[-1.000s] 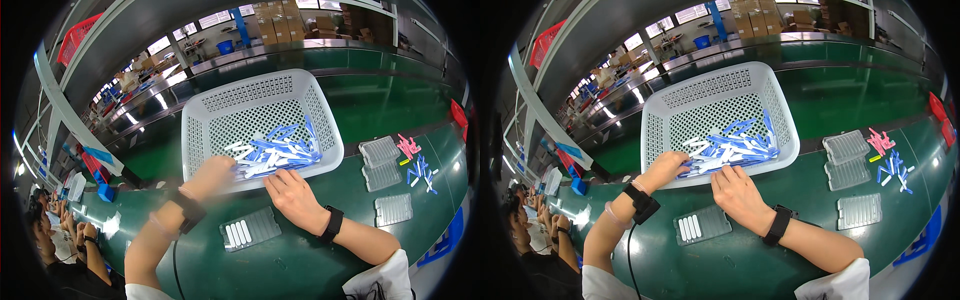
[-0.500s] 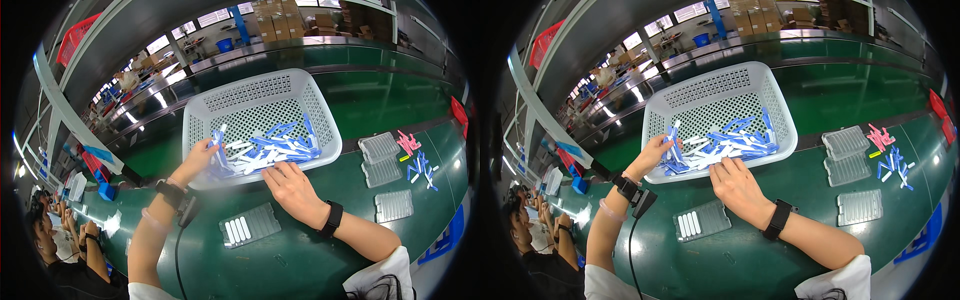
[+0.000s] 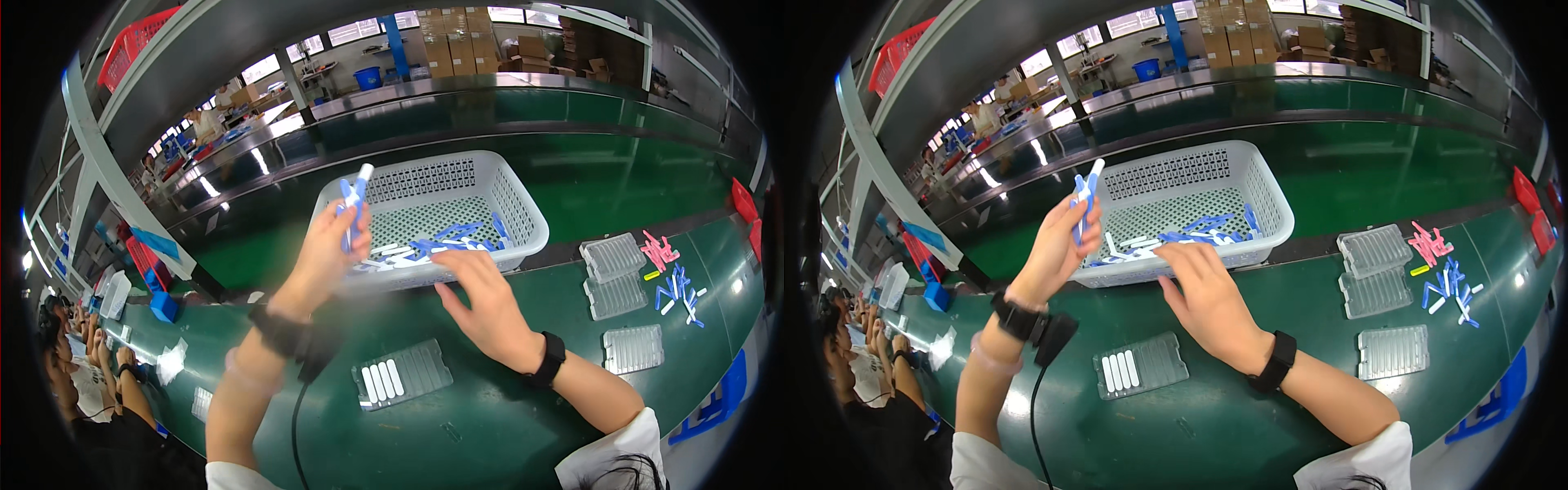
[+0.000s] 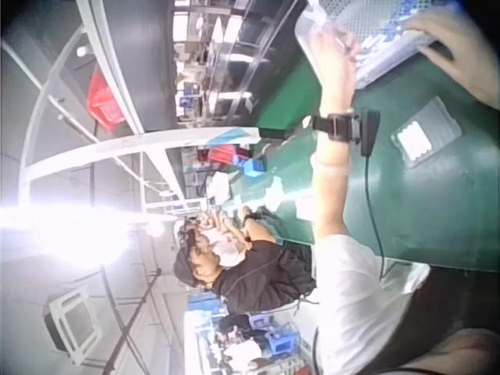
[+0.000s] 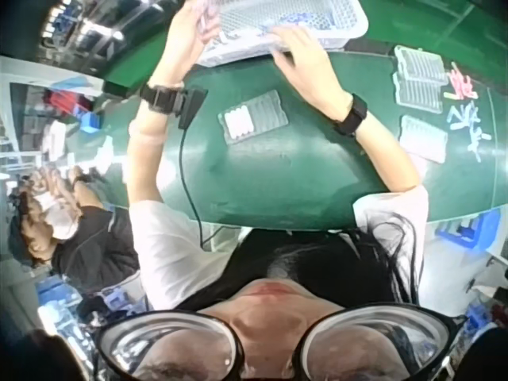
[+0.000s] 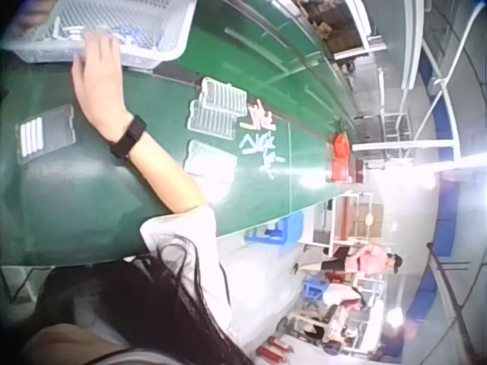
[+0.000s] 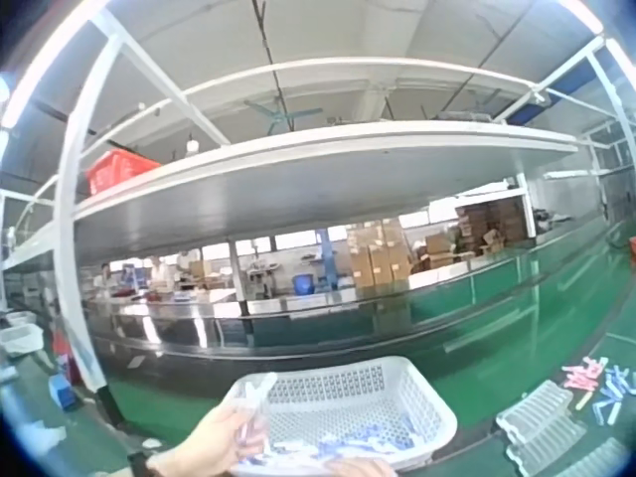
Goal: Placing small white and blue plastic components into specialized transparent plastic trays on a factory assembly line.
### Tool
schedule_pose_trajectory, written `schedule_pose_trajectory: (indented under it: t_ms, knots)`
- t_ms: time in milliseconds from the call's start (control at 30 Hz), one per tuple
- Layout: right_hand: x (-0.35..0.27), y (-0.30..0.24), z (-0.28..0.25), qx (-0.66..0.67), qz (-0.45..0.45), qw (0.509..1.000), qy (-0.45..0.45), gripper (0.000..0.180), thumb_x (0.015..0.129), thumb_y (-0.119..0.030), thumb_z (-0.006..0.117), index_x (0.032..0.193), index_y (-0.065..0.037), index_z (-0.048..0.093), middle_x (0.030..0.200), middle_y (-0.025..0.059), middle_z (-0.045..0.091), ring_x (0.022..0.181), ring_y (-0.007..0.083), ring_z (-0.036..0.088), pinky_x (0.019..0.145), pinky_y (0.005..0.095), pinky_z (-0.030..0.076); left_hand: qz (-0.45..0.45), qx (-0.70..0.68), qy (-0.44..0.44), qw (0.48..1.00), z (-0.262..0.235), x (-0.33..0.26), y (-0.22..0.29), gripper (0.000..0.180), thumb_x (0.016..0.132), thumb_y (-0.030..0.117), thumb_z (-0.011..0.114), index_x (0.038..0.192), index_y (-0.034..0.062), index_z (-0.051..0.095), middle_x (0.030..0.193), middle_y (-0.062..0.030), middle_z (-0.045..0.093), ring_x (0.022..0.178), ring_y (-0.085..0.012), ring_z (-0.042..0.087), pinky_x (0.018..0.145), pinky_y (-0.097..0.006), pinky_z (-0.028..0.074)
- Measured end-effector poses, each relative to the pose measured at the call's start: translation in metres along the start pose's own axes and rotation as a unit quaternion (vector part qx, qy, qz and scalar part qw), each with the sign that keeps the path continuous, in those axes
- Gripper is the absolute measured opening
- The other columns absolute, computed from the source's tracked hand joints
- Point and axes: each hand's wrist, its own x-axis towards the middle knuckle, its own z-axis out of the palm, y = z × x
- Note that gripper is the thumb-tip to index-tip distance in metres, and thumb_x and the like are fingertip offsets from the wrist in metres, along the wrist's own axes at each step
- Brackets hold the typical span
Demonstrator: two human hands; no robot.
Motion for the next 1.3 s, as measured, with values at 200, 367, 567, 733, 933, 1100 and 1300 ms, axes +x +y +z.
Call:
schedule_pose_trajectory:
  t_ms: [200,367,567,733,933,1100,1300]
  knots:
    - [0.008,-0.039,-0.016,0.48,0.222,0.849,-0.011,0.032,0.073,-0.002,0.065,0.102,0.0,0.051,0.095,0.0065,0.053,0.079,0.01,0.052,0.071,0.0247,0.048,-0.101,0.085,-0.103,0.986,0.034,-0.112,-0.009,0.018,0.092,0.02,0.039,0.102,0.0048,0.04,0.08,-0.0024,0.048,0.058,-0.0072,0.043,0.045,-0.019,0.031]
    - [-0.003,-0.058,-0.005,0.476,0.256,0.827,-0.154,0.017,0.077,-0.002,0.061,0.093,0.003,0.059,0.088,0.0081,0.058,0.079,0.0114,0.057,0.07,0.0238,0.05,-0.145,-0.009,-0.128,0.981,0.027,-0.154,-0.031,0.02,0.093,0.015,0.033,0.111,0.0045,0.035,0.083,-0.0054,0.046,0.063,-0.0077,0.04,0.052,-0.02,0.033]
    - [-0.012,-0.066,0.002,0.383,0.227,0.852,-0.276,0.017,0.079,-0.003,0.058,0.095,0.003,0.061,0.087,0.0081,0.06,0.078,0.0115,0.058,0.069,0.0227,0.048,-0.144,0.0,-0.106,0.984,0.017,-0.178,-0.043,0.023,0.092,0.009,0.032,0.114,0.0057,0.03,0.087,-0.0064,0.046,0.065,-0.0077,0.039,0.055,-0.02,0.034]
    - [-0.015,-0.076,0.008,0.489,0.342,0.758,-0.263,0.02,0.078,-0.001,0.06,0.097,0.006,0.057,0.087,0.01,0.06,0.08,0.0139,0.059,0.073,0.0247,0.049,-0.13,-0.095,-0.119,0.98,0.004,-0.188,-0.049,0.018,0.093,0.011,0.033,0.11,0.0036,0.032,0.089,-0.006,0.046,0.066,-0.0085,0.04,0.057,-0.021,0.036]
    - [-0.011,-0.081,0.013,0.49,0.4,0.727,-0.268,0.019,0.077,-0.001,0.061,0.093,0.007,0.057,0.085,0.0117,0.061,0.078,0.0157,0.06,0.074,0.0257,0.05,-0.112,-0.156,-0.099,0.976,-0.004,-0.193,-0.061,0.018,0.093,0.01,0.033,0.108,0.0014,0.033,0.09,-0.0074,0.048,0.064,-0.0087,0.04,0.056,-0.021,0.036]
    - [-0.013,-0.081,0.022,0.49,0.46,0.695,-0.253,0.017,0.078,-0.003,0.061,0.091,0.007,0.058,0.083,0.0133,0.062,0.076,0.0161,0.061,0.072,0.0257,0.051,-0.091,-0.095,-0.06,0.99,-0.007,-0.194,-0.064,0.017,0.093,0.011,0.034,0.108,0.0022,0.035,0.088,-0.0073,0.049,0.063,-0.0081,0.039,0.056,-0.021,0.036]
    - [-0.006,-0.062,0.024,0.486,0.365,0.777,-0.163,0.006,0.08,0.001,0.056,0.083,0.005,0.053,0.087,0.0157,0.06,0.077,0.0172,0.06,0.07,0.0287,0.05,-0.09,-0.139,-0.004,0.986,-0.017,-0.195,-0.072,0.017,0.092,0.011,0.034,0.108,0.0044,0.035,0.087,-0.0086,0.049,0.062,-0.0086,0.038,0.054,-0.022,0.034]
